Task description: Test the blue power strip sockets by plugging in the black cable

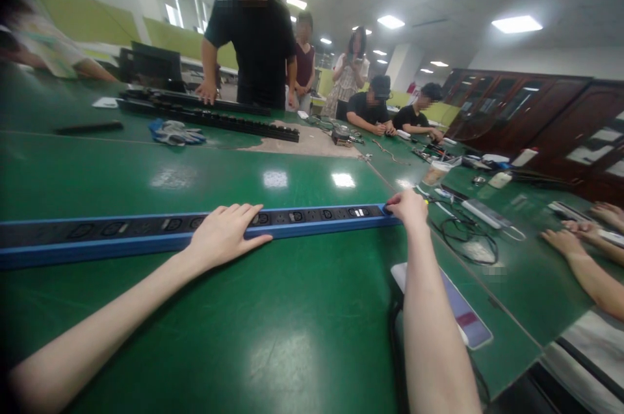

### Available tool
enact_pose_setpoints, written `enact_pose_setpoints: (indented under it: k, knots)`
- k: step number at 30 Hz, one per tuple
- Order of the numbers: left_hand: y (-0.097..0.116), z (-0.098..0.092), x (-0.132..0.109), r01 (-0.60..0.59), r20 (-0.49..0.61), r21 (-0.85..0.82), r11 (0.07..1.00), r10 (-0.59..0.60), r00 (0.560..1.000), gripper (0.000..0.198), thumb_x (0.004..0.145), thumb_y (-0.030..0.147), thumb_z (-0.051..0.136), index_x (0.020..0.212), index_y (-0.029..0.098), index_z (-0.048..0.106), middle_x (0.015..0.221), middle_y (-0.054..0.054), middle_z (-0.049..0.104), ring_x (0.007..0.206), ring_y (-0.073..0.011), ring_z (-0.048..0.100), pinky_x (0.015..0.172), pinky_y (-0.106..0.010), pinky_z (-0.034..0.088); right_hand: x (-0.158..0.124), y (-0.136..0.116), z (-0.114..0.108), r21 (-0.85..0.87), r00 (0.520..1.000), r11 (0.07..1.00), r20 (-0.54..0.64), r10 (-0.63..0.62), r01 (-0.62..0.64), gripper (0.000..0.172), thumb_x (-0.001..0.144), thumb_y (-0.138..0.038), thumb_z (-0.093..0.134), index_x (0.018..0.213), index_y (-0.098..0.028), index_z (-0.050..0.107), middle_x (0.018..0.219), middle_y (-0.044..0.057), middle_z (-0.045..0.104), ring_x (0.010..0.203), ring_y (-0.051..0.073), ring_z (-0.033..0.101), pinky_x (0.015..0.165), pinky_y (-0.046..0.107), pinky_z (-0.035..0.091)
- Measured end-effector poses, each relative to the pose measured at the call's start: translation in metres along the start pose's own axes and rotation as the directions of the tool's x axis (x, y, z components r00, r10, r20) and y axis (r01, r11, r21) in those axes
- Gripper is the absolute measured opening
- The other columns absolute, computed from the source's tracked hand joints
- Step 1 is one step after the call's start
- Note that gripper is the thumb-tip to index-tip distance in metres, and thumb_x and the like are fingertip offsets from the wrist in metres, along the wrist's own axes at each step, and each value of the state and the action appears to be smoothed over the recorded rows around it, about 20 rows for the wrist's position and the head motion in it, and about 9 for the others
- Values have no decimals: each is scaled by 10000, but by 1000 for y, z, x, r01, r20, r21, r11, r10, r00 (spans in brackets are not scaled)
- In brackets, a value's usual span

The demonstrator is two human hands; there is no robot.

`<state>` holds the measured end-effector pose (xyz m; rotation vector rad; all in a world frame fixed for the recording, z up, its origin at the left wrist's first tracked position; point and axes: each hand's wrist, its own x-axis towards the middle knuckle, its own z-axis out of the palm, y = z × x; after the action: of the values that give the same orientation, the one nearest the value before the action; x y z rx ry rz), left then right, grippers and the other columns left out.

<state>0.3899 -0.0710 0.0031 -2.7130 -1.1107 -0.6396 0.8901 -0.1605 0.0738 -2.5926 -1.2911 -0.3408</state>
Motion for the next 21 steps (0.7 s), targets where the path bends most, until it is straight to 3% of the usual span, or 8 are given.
enact_pose_setpoints:
  k: [7, 16, 19, 21]
  knots:
    - [0, 1, 1, -5, 4, 11, 1000, 5, 1000, 794, 940, 754, 438, 1490, 189, 536, 1329, -168, 677, 1202, -337, 614, 1027, -464, 419, -7, 5, 3, 41, 999, 998, -1, 44, -44, 293, 752, -483, 749, 992, -347, 850, 918, 27, 803, 873, 253, 727, 771, 339, 539]
    - [0, 0, 3, -6, 20, 27, 1000, 6, 1000, 787, 936, 765, 432, 1486, 212, 539, 1332, -156, 679, 1195, -327, 618, 1020, -449, 424, -3, 10, 3, 75, 999, 996, -10, -47, 47, 281, 735, -471, 776, 940, -297, 856, 859, 44, 797, 813, 235, 724, 722, 313, 524]
    - [-1, 1, 3, -10, 18, 32, 999, 10, 1000, 802, 936, 768, 426, 1482, 192, 543, 1338, -159, 675, 1186, -335, 616, 1008, -456, 428, -2, 13, -8, 148, 998, 988, -54, -38, 45, 292, 717, -472, 794, 912, -264, 857, 833, 54, 794, 796, 238, 722, 715, 311, 525]
    - [-1, 2, 4, -16, 19, 35, 999, 16, 1000, 817, 939, 769, 418, 1485, 174, 539, 1338, -161, 674, 1177, -339, 616, 997, -459, 431, -3, 16, -24, 249, 988, 967, -151, -16, 54, 338, 732, -505, 785, 939, -247, 857, 835, 57, 796, 796, 245, 724, 705, 313, 527]
